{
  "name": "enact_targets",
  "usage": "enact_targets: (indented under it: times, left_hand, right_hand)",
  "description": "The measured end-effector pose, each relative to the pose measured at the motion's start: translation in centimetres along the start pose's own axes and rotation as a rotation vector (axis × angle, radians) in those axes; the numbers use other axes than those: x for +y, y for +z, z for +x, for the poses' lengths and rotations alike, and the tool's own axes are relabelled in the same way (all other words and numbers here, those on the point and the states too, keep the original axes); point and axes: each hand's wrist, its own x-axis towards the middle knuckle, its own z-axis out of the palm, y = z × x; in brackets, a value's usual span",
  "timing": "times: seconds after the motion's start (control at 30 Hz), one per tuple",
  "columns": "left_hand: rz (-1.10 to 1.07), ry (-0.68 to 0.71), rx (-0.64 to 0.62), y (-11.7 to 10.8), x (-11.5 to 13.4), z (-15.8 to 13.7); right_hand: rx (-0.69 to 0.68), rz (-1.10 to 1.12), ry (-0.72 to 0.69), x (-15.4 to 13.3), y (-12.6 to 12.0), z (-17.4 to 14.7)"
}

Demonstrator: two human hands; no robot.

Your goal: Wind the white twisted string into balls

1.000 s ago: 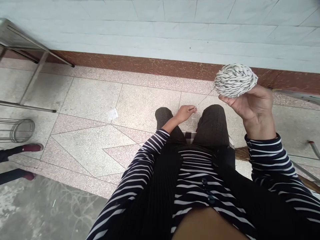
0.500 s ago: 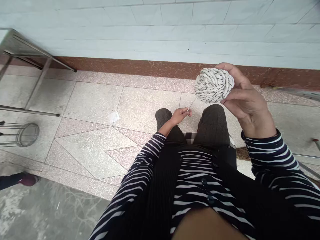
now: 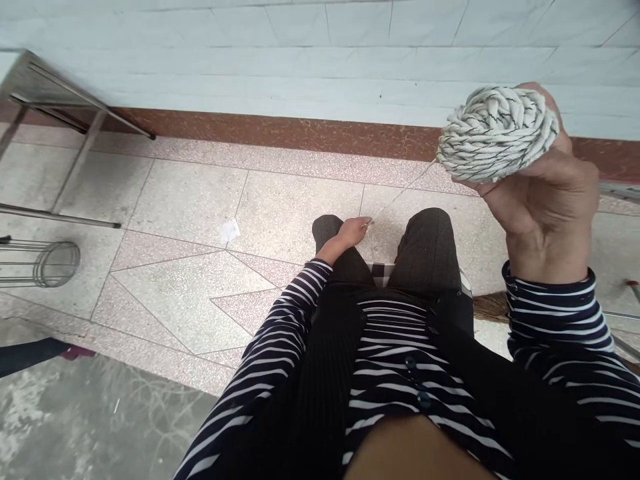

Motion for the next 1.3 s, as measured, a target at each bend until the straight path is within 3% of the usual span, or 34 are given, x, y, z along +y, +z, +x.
enact_targets:
  times: [0.13,0.3,0.43,0.53,0.63,0.8,1.03,1.2,1.3]
  left_hand:
    - [-0.139,0.179,0.114,-1.0,2.1,1.5]
    - [-0.366,0.461,0.225,-3.2,7.5,2.8]
    - [-0.414,0.500,0.245,-3.4,11.6,2.7]
    - [-0.412,0.465,0.213,-2.9,12.7,2.1]
    - [-0.350,0.407,0.189,-2.7,11.8,1.4]
    - [-0.193,0.288,0.087,-2.7,7.4,0.9]
    - [0.007,0.150,0.112,-2.4,2.4,2.3]
    - [-0.041,0.101,0.176,-2.5,2.1,4.3]
    - [-0.239,0.225,0.175,-2.1,4.3,4.5]
  right_hand:
    - [-0.013,0.140,0.021,0.4,1.1,0.6]
    - [-0.025,0.318,0.188,3.0,1.5,1.9]
    - [-0.082,0.323,0.205,3.6,1.6,2.3]
    - [-0.136,0.282,0.178,3.4,1.2,2.4]
    - [-0.124,0.262,0.149,3.4,0.2,2.7]
    - [-0.074,0.150,0.064,2.9,-1.3,2.5]
    - [-0.033,-0.038,-0.014,-0.6,0.3,0.5]
    - [-0.065,-0.083,-0.102,-1.3,0.9,-0.1]
    - [-0.144,-0.076,-0.128,-0.8,1.4,0.1]
